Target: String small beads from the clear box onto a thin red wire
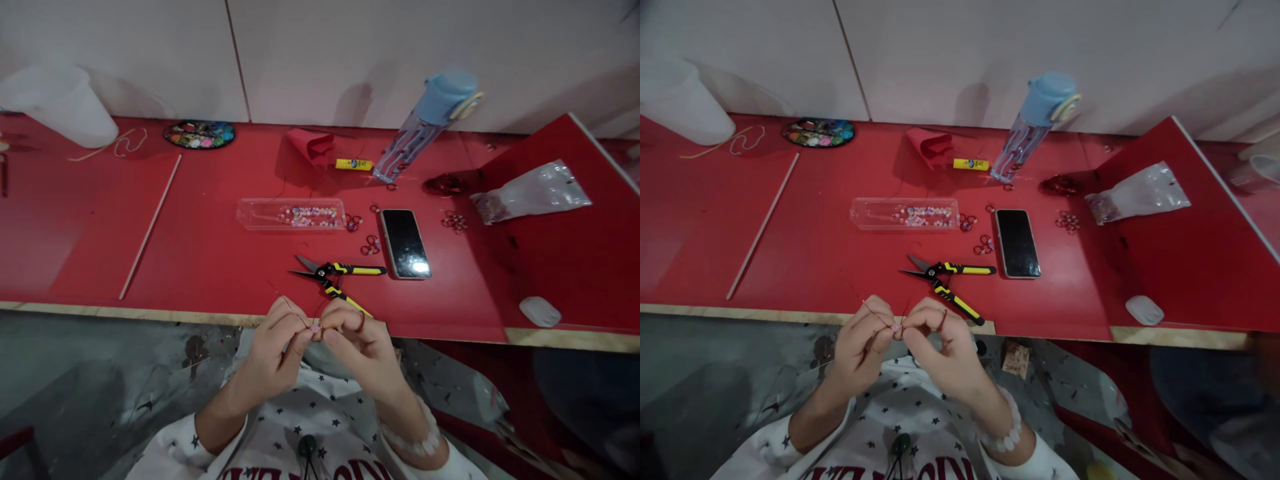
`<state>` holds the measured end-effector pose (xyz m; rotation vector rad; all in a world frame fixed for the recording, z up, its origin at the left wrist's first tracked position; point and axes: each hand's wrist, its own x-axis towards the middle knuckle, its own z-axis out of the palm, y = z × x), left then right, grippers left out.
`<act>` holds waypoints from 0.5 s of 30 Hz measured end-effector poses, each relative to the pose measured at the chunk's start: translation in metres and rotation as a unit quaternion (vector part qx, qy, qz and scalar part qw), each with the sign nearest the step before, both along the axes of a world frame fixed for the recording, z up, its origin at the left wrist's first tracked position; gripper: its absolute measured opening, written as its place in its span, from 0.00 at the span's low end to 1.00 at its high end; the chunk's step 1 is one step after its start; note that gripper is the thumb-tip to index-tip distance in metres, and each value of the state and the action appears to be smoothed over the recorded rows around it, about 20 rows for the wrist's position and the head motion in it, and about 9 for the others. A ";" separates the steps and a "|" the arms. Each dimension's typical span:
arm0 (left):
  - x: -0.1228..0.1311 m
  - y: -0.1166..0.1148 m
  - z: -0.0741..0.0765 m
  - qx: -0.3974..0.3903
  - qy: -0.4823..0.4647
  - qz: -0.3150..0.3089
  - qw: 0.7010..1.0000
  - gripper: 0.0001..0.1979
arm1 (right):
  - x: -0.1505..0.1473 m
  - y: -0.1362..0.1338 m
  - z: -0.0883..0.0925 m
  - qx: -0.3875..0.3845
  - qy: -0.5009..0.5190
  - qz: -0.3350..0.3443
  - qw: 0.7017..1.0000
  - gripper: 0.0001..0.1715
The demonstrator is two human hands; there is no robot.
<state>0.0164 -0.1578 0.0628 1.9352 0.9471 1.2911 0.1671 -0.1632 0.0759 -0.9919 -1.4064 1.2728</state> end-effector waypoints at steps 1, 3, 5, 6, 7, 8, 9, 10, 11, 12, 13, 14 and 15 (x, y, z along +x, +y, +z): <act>0.000 0.000 0.000 -0.003 0.004 -0.003 1.000 0.10 | 0.001 0.000 0.002 0.036 -0.046 -0.020 0.998 0.06; -0.001 0.001 -0.001 -0.008 0.016 -0.010 1.000 0.10 | 0.002 0.002 0.006 0.099 -0.138 -0.052 0.984 0.08; -0.002 0.002 -0.001 -0.007 0.025 -0.017 1.000 0.10 | 0.004 0.004 0.007 0.159 -0.219 -0.069 0.960 0.09; -0.002 0.003 -0.001 -0.009 0.030 -0.021 0.999 0.10 | 0.005 0.006 0.008 0.195 -0.256 -0.066 0.944 0.09; -0.003 0.004 -0.002 -0.013 0.035 -0.025 0.999 0.11 | 0.007 0.008 0.008 0.234 -0.292 -0.055 0.926 0.08; -0.003 0.005 -0.002 -0.023 0.040 -0.029 0.999 0.11 | 0.009 0.010 0.009 0.273 -0.323 -0.039 0.905 0.08; -0.004 0.006 -0.003 -0.037 0.046 -0.032 0.998 0.12 | 0.011 0.013 0.009 0.310 -0.349 -0.023 0.884 0.07; -0.005 0.007 -0.003 -0.055 0.050 -0.035 0.997 0.13 | 0.013 0.015 0.010 0.340 -0.366 -0.010 0.866 0.07; -0.006 0.007 -0.004 -0.074 0.050 -0.037 0.995 0.13 | 0.015 0.017 0.010 0.366 -0.374 -0.001 0.852 0.07; -0.007 0.008 -0.004 -0.094 0.047 -0.041 0.994 0.14 | 0.017 0.019 0.011 0.387 -0.372 0.005 0.844 0.09; -0.007 0.008 -0.004 -0.115 0.042 -0.046 0.991 0.14 | 0.020 0.020 0.011 0.410 -0.363 0.008 0.837 0.11; -0.008 0.008 -0.003 -0.138 0.037 -0.054 0.988 0.14 | 0.022 0.022 0.010 0.432 -0.353 0.013 0.829 0.14; -0.008 0.008 -0.003 -0.161 0.033 -0.063 0.984 0.14 | 0.024 0.024 0.009 0.456 -0.347 0.021 0.820 0.17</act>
